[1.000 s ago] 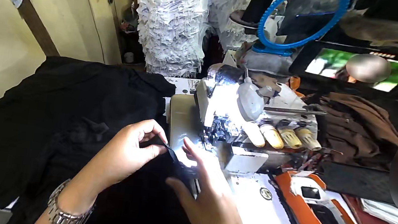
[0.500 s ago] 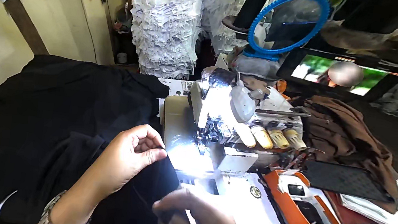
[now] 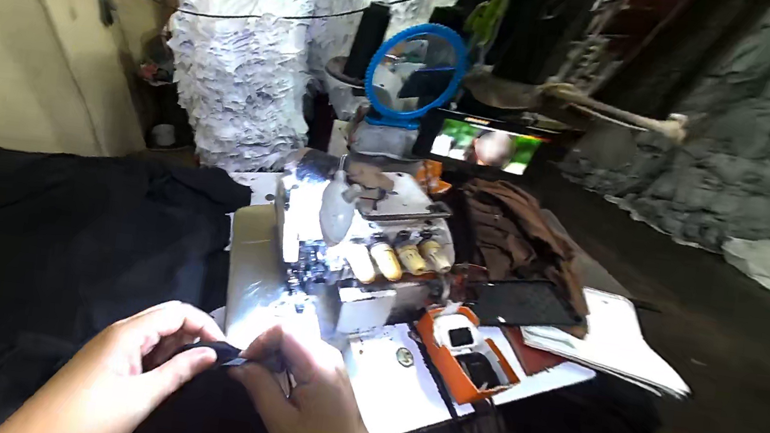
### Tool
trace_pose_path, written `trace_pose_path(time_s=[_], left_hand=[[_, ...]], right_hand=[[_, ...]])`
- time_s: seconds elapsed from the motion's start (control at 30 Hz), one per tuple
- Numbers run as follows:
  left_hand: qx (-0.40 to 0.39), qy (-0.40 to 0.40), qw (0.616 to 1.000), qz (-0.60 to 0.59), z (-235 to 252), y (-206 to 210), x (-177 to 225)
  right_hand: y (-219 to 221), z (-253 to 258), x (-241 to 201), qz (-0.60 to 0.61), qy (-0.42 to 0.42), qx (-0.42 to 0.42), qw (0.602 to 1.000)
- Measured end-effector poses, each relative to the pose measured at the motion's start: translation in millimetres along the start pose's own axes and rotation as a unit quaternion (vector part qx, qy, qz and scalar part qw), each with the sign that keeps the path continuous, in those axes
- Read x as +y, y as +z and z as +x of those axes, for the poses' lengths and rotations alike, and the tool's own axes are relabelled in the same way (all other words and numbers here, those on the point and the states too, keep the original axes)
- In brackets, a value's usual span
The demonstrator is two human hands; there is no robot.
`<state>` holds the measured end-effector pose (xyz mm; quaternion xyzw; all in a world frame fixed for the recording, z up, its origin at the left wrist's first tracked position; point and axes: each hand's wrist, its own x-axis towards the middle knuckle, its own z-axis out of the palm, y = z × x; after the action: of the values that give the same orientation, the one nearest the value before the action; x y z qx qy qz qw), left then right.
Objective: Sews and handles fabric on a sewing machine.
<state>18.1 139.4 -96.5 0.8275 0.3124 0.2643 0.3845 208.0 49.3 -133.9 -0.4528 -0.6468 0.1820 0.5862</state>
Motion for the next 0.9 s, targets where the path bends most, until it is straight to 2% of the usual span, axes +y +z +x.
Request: trace_pose_path(time_s=[0.07,0.13,0.23,0.3,0.4,0.47,0.63,0.8,0.9], left_hand=[[-0.022,-0.010,1.000,-0.001,0,-3,1],[-0.017,-0.011,0.997,-0.075,0,2,-1],[0.045,-0.019,0.985,-0.164,1,17,-4],[0.091,-0.008,0.981,-0.169,3,24,-6],[0.101,-0.039,0.975,-0.194,3,26,1],[0.088,-0.055,0.967,-0.232,2,27,9],[0.077,-0.029,0.962,-0.262,-2,30,13],[0.092,-0.022,0.965,-0.244,-6,30,14],[0.124,-0.005,0.970,-0.209,-5,26,13]], right_hand=[[-5,0,-1,-0.037,-0.005,0.011,0.999],[-7,-2,1,-0.074,-0.027,0.021,0.997],[-5,-10,2,-0.058,-0.068,0.035,0.995],[-6,-14,-14,0.018,-0.045,0.001,0.999],[-5,-15,-29,0.096,-0.008,-0.055,0.994],[1,-12,-23,0.079,-0.001,-0.015,0.997],[12,-2,-4,0.043,0.022,0.082,0.996],[15,0,-7,0.102,0.068,0.090,0.988],[12,-7,-9,0.148,0.111,0.054,0.981]])
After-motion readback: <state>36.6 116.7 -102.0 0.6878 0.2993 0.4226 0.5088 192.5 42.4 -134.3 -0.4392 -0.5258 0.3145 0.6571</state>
